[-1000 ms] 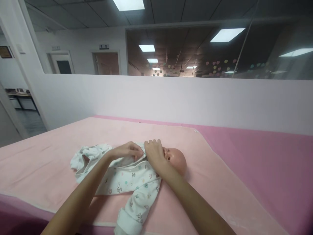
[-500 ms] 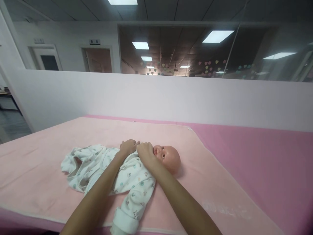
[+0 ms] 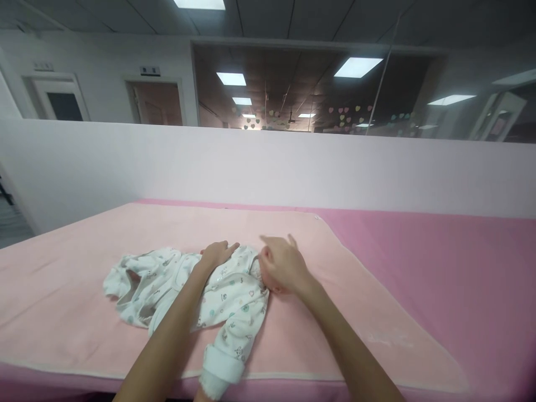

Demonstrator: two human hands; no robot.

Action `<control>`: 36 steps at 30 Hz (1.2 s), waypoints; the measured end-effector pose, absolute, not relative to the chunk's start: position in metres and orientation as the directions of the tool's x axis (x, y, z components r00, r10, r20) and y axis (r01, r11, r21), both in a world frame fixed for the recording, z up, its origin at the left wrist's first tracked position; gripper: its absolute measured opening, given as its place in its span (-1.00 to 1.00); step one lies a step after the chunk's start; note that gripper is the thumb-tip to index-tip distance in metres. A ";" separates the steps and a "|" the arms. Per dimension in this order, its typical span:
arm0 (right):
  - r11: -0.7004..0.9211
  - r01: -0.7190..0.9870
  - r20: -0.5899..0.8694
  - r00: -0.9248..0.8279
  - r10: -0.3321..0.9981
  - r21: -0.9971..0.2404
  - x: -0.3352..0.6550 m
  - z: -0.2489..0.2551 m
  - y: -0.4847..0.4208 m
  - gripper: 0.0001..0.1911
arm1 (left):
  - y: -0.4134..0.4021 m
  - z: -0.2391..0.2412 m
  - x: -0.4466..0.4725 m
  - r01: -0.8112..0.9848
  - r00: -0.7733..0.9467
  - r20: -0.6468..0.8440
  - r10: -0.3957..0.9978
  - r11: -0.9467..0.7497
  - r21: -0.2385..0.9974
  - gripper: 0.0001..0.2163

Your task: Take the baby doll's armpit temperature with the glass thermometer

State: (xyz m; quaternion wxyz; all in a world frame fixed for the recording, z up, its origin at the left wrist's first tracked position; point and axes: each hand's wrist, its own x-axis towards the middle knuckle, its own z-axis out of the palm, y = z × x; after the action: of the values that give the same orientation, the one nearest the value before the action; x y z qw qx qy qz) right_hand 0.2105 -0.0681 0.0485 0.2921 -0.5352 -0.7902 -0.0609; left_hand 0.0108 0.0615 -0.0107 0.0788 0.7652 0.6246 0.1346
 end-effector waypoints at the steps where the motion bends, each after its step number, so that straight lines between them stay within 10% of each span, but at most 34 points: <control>1: 0.386 0.856 0.541 -0.156 0.826 -0.343 0.224 0.048 -0.063 -0.64 | 0.062 -0.011 0.011 0.934 0.184 0.107 0.977 -0.207 0.291 -0.45; 5: 0.259 0.562 0.323 0.016 0.946 -0.786 0.267 0.033 -0.038 -0.58 | 0.065 -0.013 0.011 0.918 0.191 0.096 0.977 -0.212 0.335 -0.47; 9: 0.164 0.173 0.162 -0.026 0.986 -0.971 0.280 0.014 -0.027 -0.50 | 0.068 -0.017 0.010 0.911 0.196 0.098 0.976 -0.218 0.351 -0.47; 19: 0.126 -0.204 0.106 0.106 0.989 -0.971 0.277 -0.014 -0.020 -0.55 | 0.063 -0.015 0.009 0.907 0.178 0.097 0.979 -0.201 0.371 -0.51; 36: 0.258 -0.140 0.234 0.168 0.958 -0.956 0.276 -0.015 -0.023 -0.60 | 0.057 -0.011 0.010 0.901 0.170 0.098 0.981 -0.195 0.387 -0.54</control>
State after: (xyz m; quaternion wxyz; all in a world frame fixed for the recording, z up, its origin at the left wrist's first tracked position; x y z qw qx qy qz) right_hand 0.2756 -0.0228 -0.0147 0.6331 -0.4280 -0.4775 0.4335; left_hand 0.0101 0.0572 -0.0110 0.1208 0.7553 0.6228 0.1643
